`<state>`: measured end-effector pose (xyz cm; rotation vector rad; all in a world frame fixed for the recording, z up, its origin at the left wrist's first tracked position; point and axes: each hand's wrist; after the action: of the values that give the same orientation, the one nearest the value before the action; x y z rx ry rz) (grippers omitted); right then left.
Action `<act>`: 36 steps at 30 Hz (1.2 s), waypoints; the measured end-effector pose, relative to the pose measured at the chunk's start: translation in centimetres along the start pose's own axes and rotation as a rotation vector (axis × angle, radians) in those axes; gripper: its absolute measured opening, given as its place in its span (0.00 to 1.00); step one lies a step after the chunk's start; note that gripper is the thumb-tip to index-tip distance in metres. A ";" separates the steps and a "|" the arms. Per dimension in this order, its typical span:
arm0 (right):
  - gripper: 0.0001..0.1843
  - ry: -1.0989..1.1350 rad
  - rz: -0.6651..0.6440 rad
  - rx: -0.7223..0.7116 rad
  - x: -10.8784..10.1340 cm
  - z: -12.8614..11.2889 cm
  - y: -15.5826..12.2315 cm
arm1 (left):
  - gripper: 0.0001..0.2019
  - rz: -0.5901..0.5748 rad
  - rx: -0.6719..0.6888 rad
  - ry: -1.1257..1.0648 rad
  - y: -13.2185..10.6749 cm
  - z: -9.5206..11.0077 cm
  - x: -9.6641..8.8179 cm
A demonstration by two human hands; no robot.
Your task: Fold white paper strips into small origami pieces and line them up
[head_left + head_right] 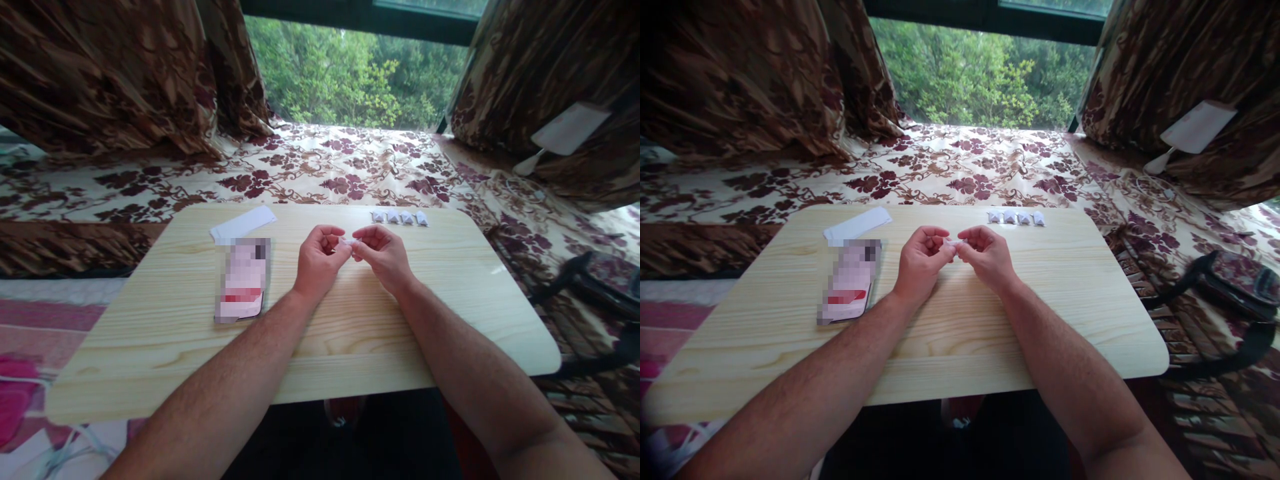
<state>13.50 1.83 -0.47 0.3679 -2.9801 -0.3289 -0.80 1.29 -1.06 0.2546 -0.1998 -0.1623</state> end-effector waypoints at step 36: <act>0.20 -0.019 0.033 0.060 0.1 -0.3 -0.1 | 0.16 0.048 -0.037 0.019 0.1 0.0 -0.1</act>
<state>13.42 1.66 -0.15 0.3232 -3.0166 -0.2420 -0.85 1.40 -1.07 0.2141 -0.1838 -0.1157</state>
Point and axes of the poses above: each hand's wrist, its own y-axis towards the middle knuckle, its own x-axis out of the palm, z = x × y, and after that the axes turned 10 degrees about -z, right-handed
